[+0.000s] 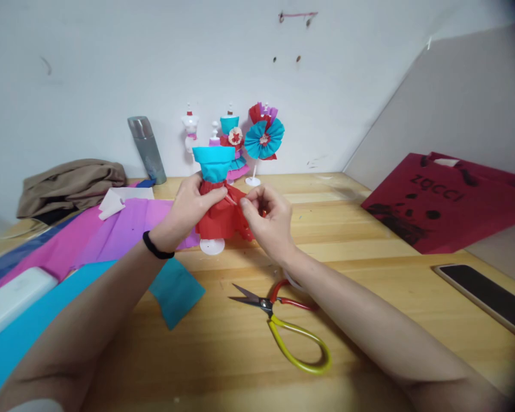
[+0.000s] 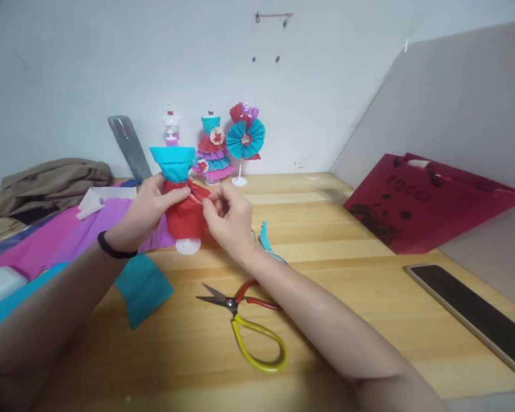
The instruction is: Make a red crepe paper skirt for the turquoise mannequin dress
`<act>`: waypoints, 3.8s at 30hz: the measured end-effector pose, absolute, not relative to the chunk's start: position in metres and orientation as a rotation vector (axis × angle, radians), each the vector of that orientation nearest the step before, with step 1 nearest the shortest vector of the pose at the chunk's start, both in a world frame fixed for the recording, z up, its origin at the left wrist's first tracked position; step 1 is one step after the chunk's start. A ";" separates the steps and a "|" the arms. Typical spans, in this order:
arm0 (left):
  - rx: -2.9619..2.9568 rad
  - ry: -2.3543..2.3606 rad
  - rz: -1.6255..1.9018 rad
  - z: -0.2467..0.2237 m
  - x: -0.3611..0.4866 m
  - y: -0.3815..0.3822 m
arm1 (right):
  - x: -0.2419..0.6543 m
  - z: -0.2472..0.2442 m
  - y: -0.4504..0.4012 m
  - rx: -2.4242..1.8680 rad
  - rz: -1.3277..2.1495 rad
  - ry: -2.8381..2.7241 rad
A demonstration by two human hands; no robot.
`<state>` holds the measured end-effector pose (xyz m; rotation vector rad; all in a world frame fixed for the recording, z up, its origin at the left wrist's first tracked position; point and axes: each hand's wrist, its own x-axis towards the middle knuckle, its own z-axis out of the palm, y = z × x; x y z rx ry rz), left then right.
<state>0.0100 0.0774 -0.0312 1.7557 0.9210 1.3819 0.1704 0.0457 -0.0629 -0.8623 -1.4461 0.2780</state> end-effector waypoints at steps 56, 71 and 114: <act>1.894 1.037 1.415 -0.030 0.015 0.071 | 0.176 -0.064 0.050 -0.902 0.188 -1.589; 1.921 1.062 1.517 -0.033 0.014 0.076 | 0.169 -0.047 0.054 -0.866 -0.075 -1.793; 2.070 0.843 1.362 -0.034 0.011 0.077 | 0.172 -0.044 0.057 -0.756 0.520 -1.555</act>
